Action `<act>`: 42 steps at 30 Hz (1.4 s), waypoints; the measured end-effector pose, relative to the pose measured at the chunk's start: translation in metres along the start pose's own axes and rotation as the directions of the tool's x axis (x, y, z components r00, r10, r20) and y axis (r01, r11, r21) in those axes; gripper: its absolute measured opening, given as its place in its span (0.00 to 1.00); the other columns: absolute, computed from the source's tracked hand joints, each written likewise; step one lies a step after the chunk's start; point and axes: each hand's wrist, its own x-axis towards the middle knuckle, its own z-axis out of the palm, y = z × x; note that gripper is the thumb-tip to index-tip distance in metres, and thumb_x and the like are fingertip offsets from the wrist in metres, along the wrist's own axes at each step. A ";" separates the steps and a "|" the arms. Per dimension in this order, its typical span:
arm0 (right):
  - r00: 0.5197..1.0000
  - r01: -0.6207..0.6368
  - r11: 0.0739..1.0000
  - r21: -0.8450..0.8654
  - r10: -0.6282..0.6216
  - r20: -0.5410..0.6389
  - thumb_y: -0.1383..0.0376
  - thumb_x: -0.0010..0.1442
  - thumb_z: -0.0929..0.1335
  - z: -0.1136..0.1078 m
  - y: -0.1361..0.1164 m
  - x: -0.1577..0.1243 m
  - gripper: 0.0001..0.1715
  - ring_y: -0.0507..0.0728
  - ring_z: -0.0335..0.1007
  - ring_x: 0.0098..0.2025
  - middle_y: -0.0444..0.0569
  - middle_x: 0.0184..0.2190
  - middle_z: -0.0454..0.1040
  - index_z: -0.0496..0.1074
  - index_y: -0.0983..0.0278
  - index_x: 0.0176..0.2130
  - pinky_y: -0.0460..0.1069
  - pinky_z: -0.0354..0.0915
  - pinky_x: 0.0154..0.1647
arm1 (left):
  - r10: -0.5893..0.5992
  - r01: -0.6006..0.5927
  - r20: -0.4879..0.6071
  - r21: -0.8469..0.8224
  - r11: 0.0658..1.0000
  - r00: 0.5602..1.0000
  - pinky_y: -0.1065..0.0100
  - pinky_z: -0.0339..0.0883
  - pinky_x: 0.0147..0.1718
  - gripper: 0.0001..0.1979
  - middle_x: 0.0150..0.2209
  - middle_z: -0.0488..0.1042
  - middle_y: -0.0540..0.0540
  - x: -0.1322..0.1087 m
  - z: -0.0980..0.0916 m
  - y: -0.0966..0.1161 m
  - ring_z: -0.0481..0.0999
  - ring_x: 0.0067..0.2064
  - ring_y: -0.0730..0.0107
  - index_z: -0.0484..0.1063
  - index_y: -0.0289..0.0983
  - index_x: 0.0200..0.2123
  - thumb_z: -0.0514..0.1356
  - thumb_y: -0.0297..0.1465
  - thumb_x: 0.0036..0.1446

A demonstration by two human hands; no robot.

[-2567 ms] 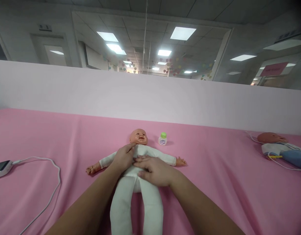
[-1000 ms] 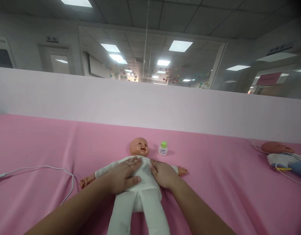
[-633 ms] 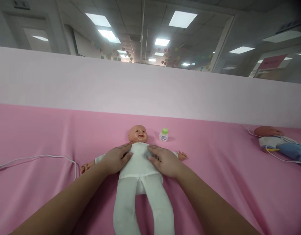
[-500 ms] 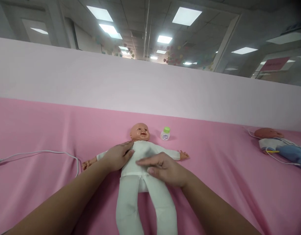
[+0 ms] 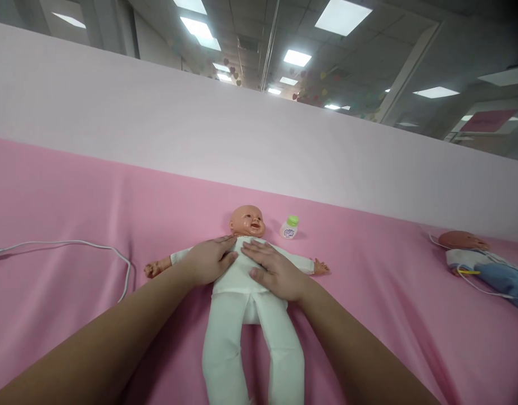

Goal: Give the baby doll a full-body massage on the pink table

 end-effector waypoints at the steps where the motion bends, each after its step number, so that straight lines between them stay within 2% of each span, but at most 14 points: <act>1: 0.999 -0.037 0.999 -0.017 0.036 -0.022 0.43 0.73 0.61 0.001 0.004 0.002 0.40 0.64 0.45 0.77 0.53 0.75 0.54 0.58 0.60 0.73 0.66 0.41 0.77 | 0.003 -0.003 0.000 0.001 1.000 1.000 0.56 0.57 0.69 0.34 0.70 0.65 0.38 0.000 0.000 0.000 0.65 0.70 0.53 0.62 0.32 0.71 0.45 0.47 0.72; 9: 0.953 -0.270 0.960 -0.072 0.256 -0.163 0.46 0.74 0.58 -0.003 0.019 -0.010 0.36 0.64 0.56 0.73 0.50 0.71 0.63 0.61 0.58 0.72 0.62 0.52 0.73 | -0.028 0.027 0.031 0.052 0.998 0.999 0.53 0.59 0.68 0.35 0.70 0.65 0.37 0.000 -0.003 0.001 0.65 0.70 0.51 0.62 0.33 0.71 0.44 0.49 0.72; 13: 0.918 -0.375 0.925 -0.066 0.361 -0.163 0.47 0.75 0.56 -0.010 0.022 -0.017 0.32 0.65 0.67 0.67 0.49 0.65 0.72 0.66 0.55 0.68 0.60 0.62 0.66 | -0.058 0.056 0.022 0.100 0.993 0.998 0.49 0.63 0.66 0.30 0.68 0.68 0.37 -0.003 -0.011 0.001 0.69 0.68 0.48 0.66 0.34 0.68 0.44 0.42 0.72; 15: 0.922 -0.362 0.931 -0.040 0.351 -0.164 0.46 0.75 0.57 -0.011 0.022 -0.018 0.32 0.65 0.70 0.64 0.49 0.63 0.74 0.67 0.54 0.67 0.58 0.64 0.63 | 0.007 -0.007 0.001 0.058 0.998 1.000 0.52 0.62 0.67 0.27 0.68 0.69 0.41 -0.007 -0.019 0.009 0.69 0.68 0.51 0.68 0.37 0.67 0.45 0.37 0.71; 17: 0.932 -0.332 0.943 -0.023 0.324 -0.162 0.46 0.74 0.57 -0.010 0.023 -0.017 0.31 0.64 0.72 0.61 0.48 0.61 0.76 0.68 0.53 0.67 0.57 0.65 0.61 | 0.134 -0.134 -0.009 -0.033 0.990 0.991 0.54 0.60 0.68 0.26 0.68 0.69 0.44 -0.015 -0.028 0.026 0.67 0.69 0.53 0.70 0.40 0.66 0.49 0.36 0.69; 20: 0.936 -0.317 0.948 -0.005 0.312 -0.161 0.47 0.74 0.58 -0.009 0.023 -0.016 0.29 0.63 0.74 0.59 0.47 0.58 0.78 0.69 0.53 0.65 0.56 0.65 0.59 | 0.381 -0.362 0.027 -0.257 0.896 0.924 0.53 0.61 0.68 0.27 0.68 0.70 0.43 -0.031 -0.039 0.065 0.69 0.68 0.52 0.69 0.40 0.67 0.56 0.40 0.67; 22: 0.935 -0.315 0.949 -0.007 0.310 -0.170 0.47 0.75 0.58 -0.008 0.023 -0.016 0.29 0.63 0.74 0.59 0.47 0.58 0.78 0.70 0.53 0.65 0.56 0.65 0.59 | 0.554 -0.481 0.046 -0.440 0.758 0.831 0.56 0.63 0.67 0.30 0.66 0.72 0.40 -0.042 -0.041 0.090 0.71 0.66 0.53 0.69 0.37 0.67 0.61 0.41 0.64; 23: 0.934 -0.318 0.948 -0.012 0.311 -0.177 0.47 0.75 0.58 -0.008 0.023 -0.015 0.29 0.63 0.73 0.60 0.47 0.59 0.78 0.69 0.53 0.65 0.56 0.64 0.60 | 0.604 -0.506 0.051 -0.494 0.707 0.795 0.56 0.64 0.66 0.31 0.65 0.73 0.40 -0.046 -0.040 0.100 0.73 0.65 0.52 0.69 0.36 0.67 0.62 0.42 0.63; 25: 0.928 -0.332 0.943 -0.023 0.323 -0.184 0.47 0.74 0.58 -0.009 0.023 -0.015 0.30 0.63 0.72 0.61 0.47 0.60 0.77 0.69 0.54 0.66 0.56 0.63 0.61 | 0.626 -0.498 0.071 -0.540 0.679 0.777 0.54 0.63 0.66 0.33 0.65 0.73 0.38 -0.050 -0.035 0.109 0.73 0.65 0.49 0.68 0.35 0.67 0.64 0.43 0.62; 29: 0.928 -0.336 0.942 -0.002 0.330 -0.173 0.47 0.74 0.59 -0.009 0.022 -0.014 0.29 0.63 0.74 0.58 0.47 0.57 0.79 0.71 0.55 0.63 0.55 0.65 0.59 | 0.506 -0.409 0.098 -0.466 0.784 0.857 0.49 0.59 0.68 0.36 0.69 0.67 0.37 -0.040 -0.023 0.093 0.68 0.68 0.45 0.66 0.37 0.69 0.62 0.49 0.63; 33: 0.930 -0.323 0.946 0.036 0.324 -0.174 0.49 0.72 0.61 -0.008 0.022 -0.014 0.25 0.62 0.75 0.57 0.45 0.56 0.80 0.73 0.52 0.61 0.54 0.67 0.57 | 0.383 -0.331 0.109 -0.326 0.886 0.918 0.51 0.53 0.71 0.34 0.72 0.61 0.41 -0.021 -0.017 0.069 0.59 0.73 0.51 0.62 0.40 0.71 0.56 0.49 0.68; 36: 0.928 -0.327 0.944 0.045 0.329 -0.173 0.49 0.72 0.63 -0.007 0.022 -0.014 0.26 0.62 0.74 0.59 0.45 0.58 0.78 0.71 0.51 0.64 0.54 0.66 0.59 | 0.238 -0.208 0.113 -0.232 0.950 0.965 0.51 0.50 0.72 0.33 0.73 0.59 0.42 -0.010 -0.012 0.057 0.56 0.74 0.54 0.62 0.39 0.71 0.52 0.50 0.71; 39: 0.932 -0.332 0.943 -0.006 0.327 -0.157 0.48 0.71 0.63 -0.008 0.022 -0.015 0.29 0.64 0.72 0.62 0.46 0.61 0.76 0.68 0.51 0.67 0.56 0.64 0.62 | 0.103 -0.091 0.076 -0.155 0.984 0.992 0.52 0.50 0.72 0.35 0.73 0.60 0.41 -0.004 -0.007 0.046 0.55 0.75 0.53 0.62 0.36 0.71 0.50 0.51 0.70; 42: 0.933 -0.339 0.939 -0.054 0.329 -0.145 0.49 0.72 0.62 -0.009 0.019 -0.016 0.31 0.66 0.70 0.64 0.48 0.64 0.73 0.65 0.52 0.69 0.58 0.63 0.62 | -0.012 0.012 -0.002 -0.077 0.997 1.000 0.52 0.54 0.71 0.33 0.71 0.63 0.41 -0.001 -0.004 0.033 0.60 0.72 0.51 0.63 0.35 0.70 0.50 0.48 0.70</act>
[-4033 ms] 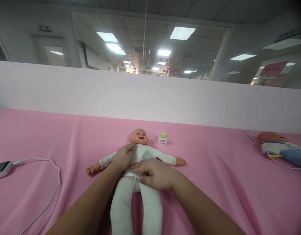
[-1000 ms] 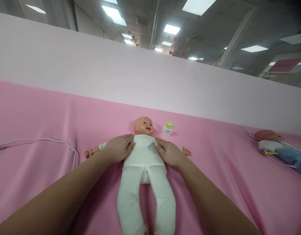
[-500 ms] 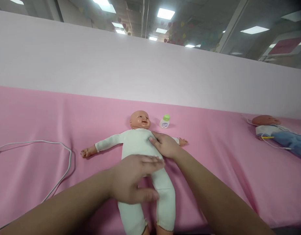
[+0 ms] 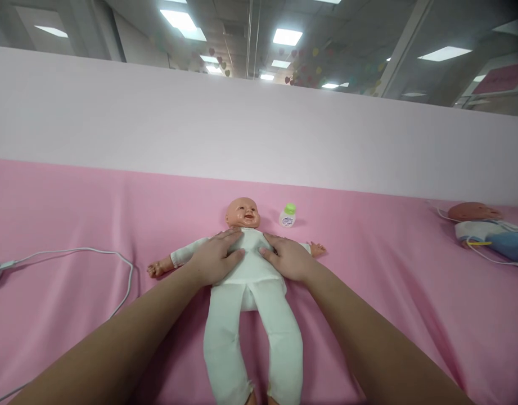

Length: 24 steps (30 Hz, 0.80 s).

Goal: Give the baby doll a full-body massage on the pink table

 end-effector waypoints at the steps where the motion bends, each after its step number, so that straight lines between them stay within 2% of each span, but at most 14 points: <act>1: 1.000 -0.003 1.000 -0.009 0.003 0.006 0.49 0.72 0.62 -0.001 -0.001 -0.001 0.32 0.67 0.70 0.64 0.48 0.64 0.73 0.64 0.53 0.69 0.59 0.64 0.62 | -0.036 0.037 -0.025 0.026 0.999 0.999 0.52 0.56 0.70 0.32 0.70 0.66 0.41 0.000 -0.001 -0.004 0.63 0.71 0.51 0.64 0.36 0.69 0.50 0.46 0.70; 3: 1.000 -0.017 0.999 -0.027 0.018 0.026 0.49 0.72 0.61 -0.003 -0.004 -0.003 0.32 0.68 0.70 0.63 0.50 0.64 0.73 0.63 0.53 0.70 0.60 0.65 0.60 | -0.091 0.094 -0.054 0.064 0.994 0.994 0.52 0.60 0.67 0.29 0.67 0.71 0.41 0.000 -0.003 -0.010 0.69 0.68 0.50 0.67 0.37 0.67 0.49 0.44 0.70; 6: 0.998 -0.041 0.995 -0.096 0.044 0.033 0.49 0.72 0.62 -0.006 -0.009 -0.007 0.34 0.69 0.70 0.63 0.55 0.63 0.73 0.62 0.57 0.70 0.61 0.67 0.59 | -0.102 0.106 -0.055 0.078 0.991 0.993 0.51 0.62 0.65 0.28 0.64 0.74 0.41 0.000 -0.006 -0.014 0.72 0.65 0.51 0.69 0.37 0.65 0.48 0.44 0.70; 9: 0.999 -0.035 0.980 -0.197 0.034 -0.007 0.51 0.71 0.63 -0.010 -0.015 -0.012 0.35 0.71 0.65 0.67 0.60 0.66 0.69 0.64 0.65 0.69 0.64 0.62 0.65 | -0.074 0.078 -0.048 0.072 0.994 0.996 0.50 0.60 0.66 0.28 0.63 0.75 0.40 0.001 -0.007 -0.014 0.72 0.64 0.51 0.69 0.36 0.64 0.47 0.44 0.71; 11: 0.999 0.026 0.977 -0.212 -0.035 -0.039 0.54 0.70 0.64 -0.013 -0.022 -0.017 0.34 0.71 0.61 0.70 0.61 0.68 0.67 0.66 0.68 0.68 0.65 0.59 0.69 | -0.070 0.074 -0.049 0.072 0.995 0.996 0.50 0.60 0.66 0.26 0.63 0.75 0.41 0.001 -0.006 -0.014 0.72 0.64 0.52 0.70 0.37 0.63 0.47 0.43 0.71; 13: 0.979 0.187 0.970 -0.153 -0.197 -0.053 0.58 0.68 0.66 -0.014 -0.032 -0.025 0.31 0.68 0.62 0.70 0.58 0.67 0.69 0.68 0.66 0.66 0.64 0.59 0.70 | -0.071 0.074 -0.044 0.072 0.995 0.997 0.51 0.61 0.65 0.25 0.62 0.76 0.41 0.002 -0.005 -0.014 0.73 0.63 0.52 0.71 0.38 0.62 0.47 0.42 0.71; 15: 0.905 0.424 0.905 -0.023 -0.425 -0.035 0.62 0.66 0.66 -0.012 -0.047 -0.035 0.29 0.64 0.67 0.67 0.54 0.63 0.74 0.70 0.62 0.65 0.61 0.62 0.69 | -0.074 0.077 -0.041 0.075 0.994 0.996 0.51 0.62 0.64 0.25 0.61 0.76 0.40 0.002 -0.004 -0.015 0.74 0.62 0.52 0.71 0.37 0.62 0.47 0.41 0.71; 17: 0.788 0.609 0.778 0.153 -0.616 -0.001 0.66 0.64 0.67 -0.008 -0.062 -0.045 0.27 0.59 0.73 0.62 0.50 0.58 0.79 0.73 0.59 0.62 0.55 0.65 0.66 | -0.079 0.082 -0.039 0.082 0.993 0.996 0.51 0.62 0.65 0.25 0.62 0.76 0.39 0.002 -0.004 -0.015 0.73 0.62 0.51 0.70 0.35 0.62 0.47 0.41 0.71; 19: 0.702 0.677 0.679 0.285 -0.712 0.031 0.66 0.64 0.67 -0.001 -0.073 -0.051 0.25 0.56 0.76 0.57 0.49 0.53 0.81 0.75 0.60 0.59 0.52 0.66 0.65 | -0.087 0.091 -0.043 0.094 0.991 0.995 0.51 0.61 0.65 0.26 0.63 0.74 0.38 0.002 -0.003 -0.016 0.72 0.64 0.51 0.70 0.34 0.63 0.48 0.40 0.70; 20: 0.687 0.679 0.664 0.312 -0.725 0.049 0.65 0.64 0.68 0.002 -0.076 -0.052 0.24 0.56 0.77 0.57 0.49 0.53 0.81 0.76 0.60 0.59 0.52 0.66 0.65 | -0.089 0.093 -0.046 0.099 0.991 0.995 0.51 0.60 0.66 0.26 0.64 0.74 0.38 0.002 -0.003 -0.016 0.72 0.64 0.51 0.70 0.34 0.63 0.48 0.40 0.70; 21: 0.697 0.666 0.680 0.306 -0.714 0.071 0.63 0.65 0.68 0.005 -0.077 -0.051 0.24 0.57 0.76 0.58 0.49 0.55 0.81 0.75 0.60 0.59 0.52 0.65 0.65 | -0.086 0.091 -0.046 0.100 0.991 0.995 0.52 0.60 0.66 0.26 0.64 0.74 0.38 0.002 -0.003 -0.016 0.72 0.64 0.52 0.70 0.34 0.63 0.48 0.40 0.70; 22: 0.726 0.640 0.719 0.273 -0.681 0.093 0.60 0.65 0.69 0.007 -0.076 -0.047 0.25 0.59 0.74 0.61 0.51 0.58 0.78 0.75 0.60 0.61 0.54 0.64 0.67 | -0.084 0.088 -0.045 0.098 0.991 0.995 0.52 0.61 0.66 0.26 0.64 0.74 0.38 0.002 -0.003 -0.015 0.72 0.65 0.52 0.69 0.34 0.63 0.48 0.40 0.70; 24: 0.812 0.550 0.819 0.162 -0.570 0.127 0.52 0.66 0.70 0.008 -0.068 -0.036 0.33 0.63 0.65 0.69 0.54 0.67 0.69 0.70 0.60 0.66 0.59 0.58 0.71 | -0.092 0.097 -0.048 0.092 0.991 0.995 0.53 0.62 0.65 0.26 0.63 0.74 0.38 0.002 -0.002 -0.015 0.72 0.65 0.52 0.69 0.35 0.64 0.48 0.40 0.70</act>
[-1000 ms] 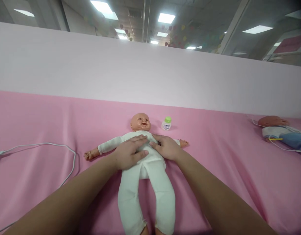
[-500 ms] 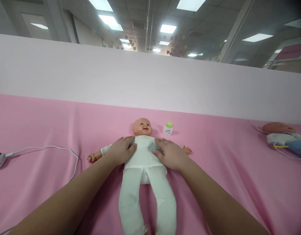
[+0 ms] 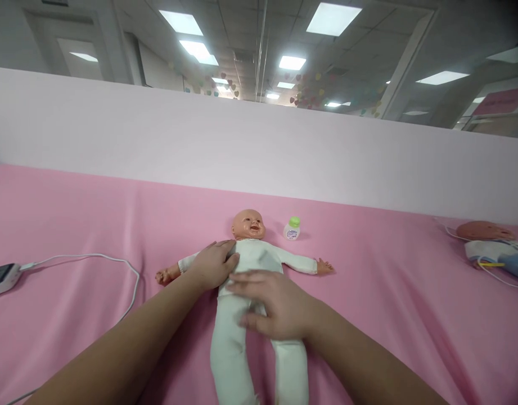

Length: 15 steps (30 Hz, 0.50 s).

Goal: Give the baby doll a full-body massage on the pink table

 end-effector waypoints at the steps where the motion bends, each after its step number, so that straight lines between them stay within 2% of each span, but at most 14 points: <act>1: 0.997 -0.077 0.996 -0.048 0.077 -0.007 0.49 0.67 0.70 -0.001 0.008 0.002 0.38 0.65 0.60 0.72 0.55 0.70 0.64 0.66 0.61 0.69 0.62 0.55 0.73 | -0.008 0.008 -0.003 -0.002 1.000 1.000 0.53 0.62 0.64 0.26 0.63 0.74 0.38 0.000 0.001 0.000 0.72 0.64 0.52 0.69 0.35 0.64 0.48 0.40 0.70; 3: 0.979 -0.205 0.973 -0.106 0.202 -0.032 0.44 0.67 0.67 -0.005 0.026 0.007 0.43 0.67 0.53 0.75 0.55 0.73 0.58 0.61 0.61 0.72 0.64 0.50 0.75 | -0.021 0.021 -0.017 -0.003 1.000 1.000 0.53 0.63 0.64 0.26 0.63 0.75 0.38 0.000 0.002 0.000 0.73 0.64 0.52 0.70 0.35 0.63 0.48 0.40 0.70; 8: 0.915 -0.398 0.909 -0.122 0.384 -0.123 0.41 0.70 0.61 -0.011 0.061 0.008 0.43 0.65 0.49 0.76 0.53 0.74 0.55 0.60 0.62 0.72 0.61 0.48 0.76 | -0.005 0.005 -0.036 0.009 1.000 0.999 0.52 0.62 0.65 0.27 0.64 0.74 0.39 0.000 0.004 -0.002 0.72 0.65 0.51 0.69 0.35 0.64 0.48 0.41 0.70; 12: 0.834 -0.545 0.833 -0.098 0.527 -0.162 0.41 0.71 0.59 -0.019 0.073 0.000 0.43 0.65 0.54 0.74 0.51 0.74 0.58 0.56 0.59 0.74 0.60 0.53 0.72 | -0.007 0.007 -0.016 0.010 1.000 1.000 0.52 0.61 0.67 0.29 0.65 0.73 0.40 0.000 0.003 -0.001 0.71 0.65 0.52 0.68 0.33 0.66 0.48 0.42 0.70; 15: 0.788 -0.616 0.770 -0.167 0.599 -0.145 0.41 0.72 0.58 -0.027 0.073 -0.006 0.38 0.68 0.65 0.68 0.52 0.68 0.68 0.64 0.56 0.69 0.62 0.58 0.67 | -0.013 0.013 0.000 0.035 0.999 1.000 0.52 0.58 0.68 0.30 0.66 0.72 0.39 0.000 0.001 -0.001 0.70 0.66 0.53 0.67 0.33 0.67 0.47 0.43 0.71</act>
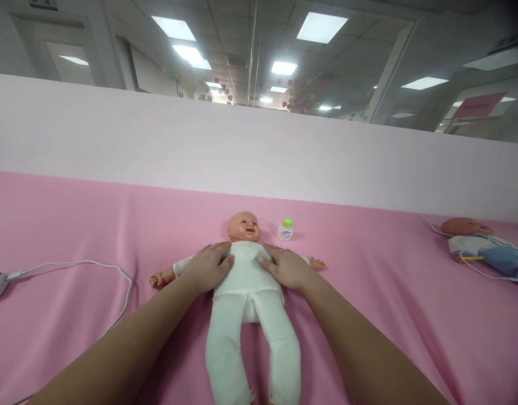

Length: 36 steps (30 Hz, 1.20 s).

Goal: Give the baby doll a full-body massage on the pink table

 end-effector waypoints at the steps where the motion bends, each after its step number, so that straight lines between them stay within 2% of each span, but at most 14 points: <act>1: 0.999 -0.033 0.998 -0.045 0.033 0.015 0.40 0.72 0.57 -0.002 0.000 -0.002 0.37 0.69 0.68 0.65 0.53 0.65 0.71 0.67 0.57 0.67 0.63 0.58 0.65 | 0.001 -0.002 0.012 0.024 1.000 1.000 0.50 0.56 0.69 0.30 0.67 0.71 0.38 0.000 0.000 0.000 0.69 0.67 0.53 0.66 0.33 0.67 0.46 0.43 0.71; 5: 0.986 -0.156 0.976 -0.154 0.164 0.040 0.40 0.71 0.56 -0.009 -0.003 -0.008 0.39 0.73 0.71 0.60 0.57 0.61 0.75 0.69 0.61 0.64 0.66 0.58 0.62 | -0.044 0.032 0.077 0.152 0.988 0.996 0.42 0.50 0.70 0.31 0.69 0.66 0.33 -0.003 -0.004 -0.005 0.65 0.70 0.49 0.65 0.31 0.67 0.43 0.42 0.72; 8: 0.986 -0.153 0.976 -0.152 0.160 0.038 0.41 0.72 0.55 -0.010 -0.005 -0.011 0.36 0.72 0.73 0.58 0.57 0.59 0.77 0.71 0.60 0.61 0.64 0.61 0.59 | -0.061 0.043 0.085 0.201 0.979 0.994 0.41 0.50 0.70 0.29 0.69 0.65 0.31 -0.008 -0.011 -0.007 0.63 0.71 0.49 0.65 0.30 0.68 0.42 0.38 0.72; 10: 0.989 -0.136 0.980 -0.148 0.142 0.030 0.42 0.72 0.55 -0.010 -0.007 -0.012 0.36 0.71 0.74 0.56 0.57 0.57 0.78 0.73 0.60 0.58 0.63 0.62 0.57 | 0.021 -0.033 0.072 0.175 0.984 0.997 0.41 0.50 0.71 0.28 0.70 0.63 0.33 -0.014 -0.019 0.000 0.61 0.72 0.49 0.65 0.32 0.68 0.45 0.37 0.71; 12: 0.990 -0.132 0.981 -0.145 0.136 0.020 0.41 0.72 0.55 -0.010 -0.007 -0.012 0.35 0.71 0.75 0.56 0.57 0.57 0.78 0.72 0.61 0.58 0.62 0.63 0.56 | 0.176 -0.182 0.075 0.075 0.980 0.981 0.44 0.52 0.71 0.29 0.72 0.62 0.36 -0.023 -0.028 0.014 0.60 0.73 0.50 0.64 0.35 0.69 0.51 0.37 0.69; 15: 0.990 -0.140 0.980 -0.145 0.142 0.007 0.42 0.72 0.56 -0.010 -0.008 -0.011 0.34 0.71 0.74 0.56 0.57 0.57 0.78 0.72 0.61 0.58 0.61 0.63 0.55 | 0.431 -0.411 0.120 -0.162 0.897 0.894 0.49 0.59 0.69 0.28 0.70 0.66 0.41 -0.039 -0.039 0.045 0.65 0.70 0.51 0.64 0.40 0.70 0.55 0.38 0.68; 17: 0.991 -0.136 0.981 -0.135 0.137 0.001 0.43 0.72 0.56 -0.010 -0.007 -0.010 0.34 0.70 0.75 0.55 0.57 0.56 0.79 0.73 0.61 0.57 0.61 0.63 0.54 | 0.587 -0.525 0.118 -0.332 0.783 0.801 0.53 0.62 0.67 0.24 0.65 0.73 0.42 -0.048 -0.042 0.065 0.71 0.67 0.54 0.71 0.41 0.65 0.57 0.37 0.68; 19: 0.992 -0.127 0.985 -0.115 0.128 0.000 0.43 0.71 0.57 -0.010 -0.007 -0.010 0.33 0.70 0.75 0.55 0.56 0.54 0.80 0.74 0.60 0.57 0.60 0.63 0.53 | 0.686 -0.574 0.104 -0.468 0.672 0.720 0.55 0.66 0.65 0.20 0.62 0.77 0.42 -0.053 -0.042 0.077 0.73 0.65 0.55 0.75 0.40 0.60 0.57 0.35 0.68; 20: 0.992 -0.122 0.987 -0.102 0.123 0.001 0.42 0.71 0.57 -0.010 -0.007 -0.010 0.33 0.69 0.76 0.54 0.56 0.53 0.80 0.74 0.60 0.56 0.59 0.63 0.52 | 0.701 -0.567 0.104 -0.509 0.647 0.706 0.55 0.66 0.64 0.20 0.61 0.77 0.42 -0.054 -0.041 0.080 0.74 0.64 0.55 0.76 0.40 0.60 0.56 0.34 0.68; 21: 0.993 -0.118 0.989 -0.090 0.119 0.000 0.42 0.71 0.58 -0.010 -0.006 -0.009 0.33 0.69 0.76 0.53 0.56 0.52 0.81 0.74 0.60 0.56 0.59 0.64 0.51 | 0.694 -0.549 0.111 -0.530 0.647 0.711 0.56 0.66 0.64 0.20 0.62 0.77 0.42 -0.054 -0.039 0.081 0.73 0.64 0.54 0.76 0.41 0.61 0.56 0.35 0.69; 23: 0.994 -0.106 0.992 -0.075 0.106 -0.004 0.42 0.71 0.59 -0.010 -0.006 -0.009 0.31 0.69 0.77 0.52 0.55 0.50 0.82 0.75 0.59 0.54 0.59 0.64 0.50 | 0.630 -0.492 0.131 -0.511 0.705 0.766 0.56 0.63 0.66 0.22 0.64 0.75 0.44 -0.048 -0.034 0.076 0.72 0.66 0.55 0.73 0.43 0.64 0.56 0.37 0.70; 28: 0.997 -0.082 0.995 -0.063 0.081 -0.019 0.46 0.70 0.60 -0.009 -0.005 -0.008 0.25 0.68 0.78 0.49 0.53 0.48 0.82 0.76 0.57 0.50 0.59 0.64 0.49 | 0.400 -0.350 0.168 -0.264 0.899 0.901 0.54 0.52 0.72 0.26 0.70 0.66 0.47 -0.018 -0.018 0.050 0.63 0.71 0.57 0.67 0.44 0.69 0.51 0.43 0.72; 32: 0.996 -0.087 0.994 -0.064 0.088 -0.001 0.45 0.70 0.59 -0.008 -0.006 -0.008 0.27 0.69 0.78 0.49 0.53 0.48 0.82 0.75 0.57 0.51 0.59 0.63 0.49 | 0.246 -0.239 0.116 -0.076 0.968 0.962 0.56 0.51 0.72 0.31 0.71 0.63 0.44 0.001 -0.008 0.028 0.60 0.73 0.58 0.64 0.37 0.70 0.49 0.46 0.72; 36: 0.995 -0.097 0.993 -0.069 0.099 0.016 0.43 0.70 0.59 -0.009 -0.004 -0.010 0.29 0.70 0.77 0.49 0.55 0.48 0.82 0.75 0.58 0.52 0.59 0.64 0.48 | 0.133 -0.134 0.053 0.015 0.991 0.990 0.57 0.54 0.71 0.32 0.71 0.64 0.42 0.006 -0.003 0.012 0.62 0.72 0.58 0.64 0.33 0.70 0.46 0.46 0.73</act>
